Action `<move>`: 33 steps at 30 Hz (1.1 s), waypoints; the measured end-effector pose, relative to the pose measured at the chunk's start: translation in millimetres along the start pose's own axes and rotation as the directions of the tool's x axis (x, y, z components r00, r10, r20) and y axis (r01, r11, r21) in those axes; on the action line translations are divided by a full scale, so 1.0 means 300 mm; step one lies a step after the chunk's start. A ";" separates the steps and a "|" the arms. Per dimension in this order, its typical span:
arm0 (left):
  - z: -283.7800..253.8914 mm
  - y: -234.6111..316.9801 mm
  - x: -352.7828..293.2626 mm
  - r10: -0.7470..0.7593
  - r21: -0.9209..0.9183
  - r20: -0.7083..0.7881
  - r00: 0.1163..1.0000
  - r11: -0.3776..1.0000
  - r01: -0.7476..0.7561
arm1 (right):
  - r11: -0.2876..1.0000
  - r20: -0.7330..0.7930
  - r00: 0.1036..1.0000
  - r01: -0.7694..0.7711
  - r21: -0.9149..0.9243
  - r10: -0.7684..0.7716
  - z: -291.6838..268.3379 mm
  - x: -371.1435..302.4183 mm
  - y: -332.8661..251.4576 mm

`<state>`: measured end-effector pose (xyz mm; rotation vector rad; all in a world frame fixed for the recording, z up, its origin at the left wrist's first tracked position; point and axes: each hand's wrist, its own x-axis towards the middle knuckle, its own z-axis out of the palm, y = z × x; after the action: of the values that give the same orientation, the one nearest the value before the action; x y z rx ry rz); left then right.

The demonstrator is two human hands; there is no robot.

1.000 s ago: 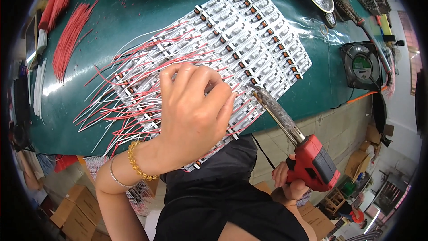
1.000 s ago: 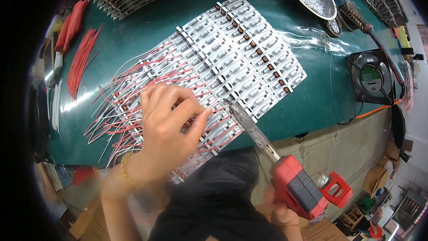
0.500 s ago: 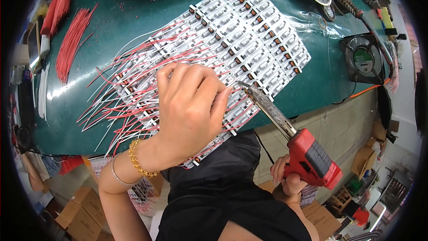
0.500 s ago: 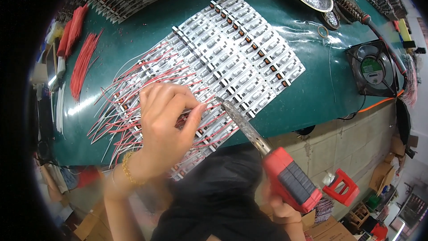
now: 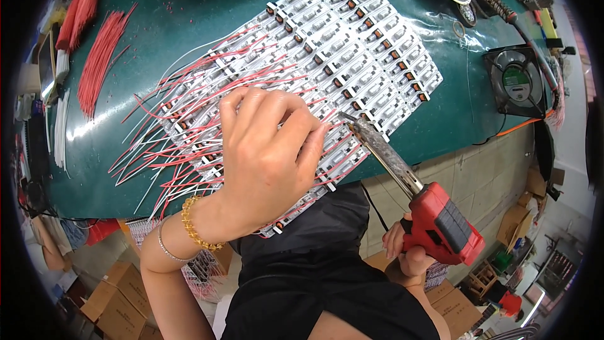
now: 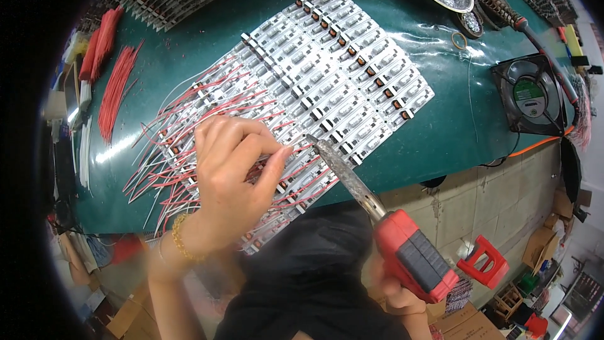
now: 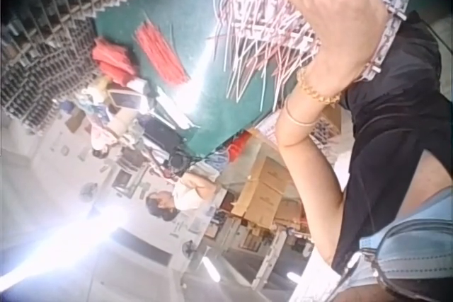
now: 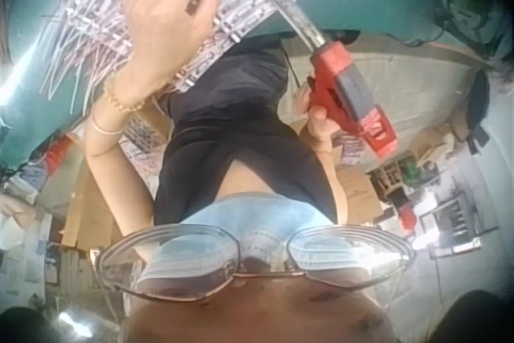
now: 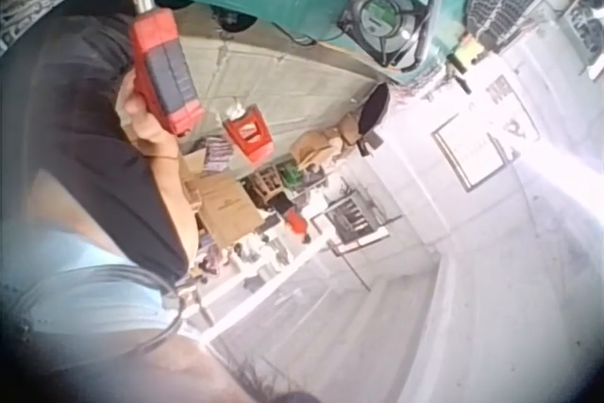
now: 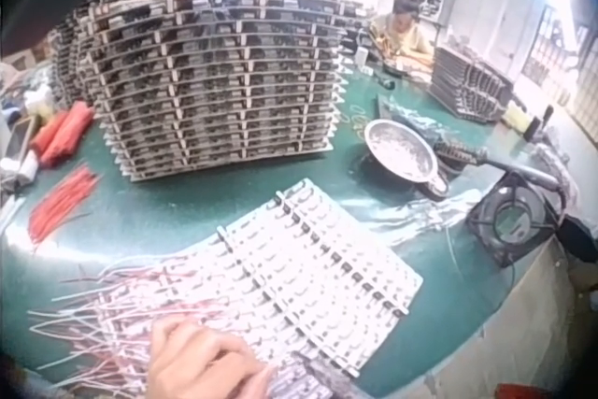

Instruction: The person solders red and white wires onto a circuit board grid using a soldering iron, places the completed board onto a stack, and begins soldering wires onto another board.

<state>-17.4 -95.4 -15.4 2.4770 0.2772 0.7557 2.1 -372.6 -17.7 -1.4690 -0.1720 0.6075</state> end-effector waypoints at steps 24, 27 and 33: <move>0.001 0.004 0.005 0.048 0.049 0.019 0.999 0.998 -0.049 | 0.998 0.043 0.998 0.054 -0.031 -0.053 0.041 0.022 -0.052; -0.003 0.005 0.004 0.120 0.056 -0.113 0.986 0.992 -0.114 | 0.997 -0.027 0.997 0.075 -0.014 -0.076 0.053 0.016 -0.062; -0.012 0.047 -0.006 0.012 -0.052 0.069 0.998 0.999 -0.008 | 0.998 -0.080 0.995 0.055 -0.013 -0.056 0.031 -0.010 -0.060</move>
<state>-20.3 -106.1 -6.0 2.4513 0.2174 0.6717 0.2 -365.6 1.5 -1.4916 -0.1525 0.5024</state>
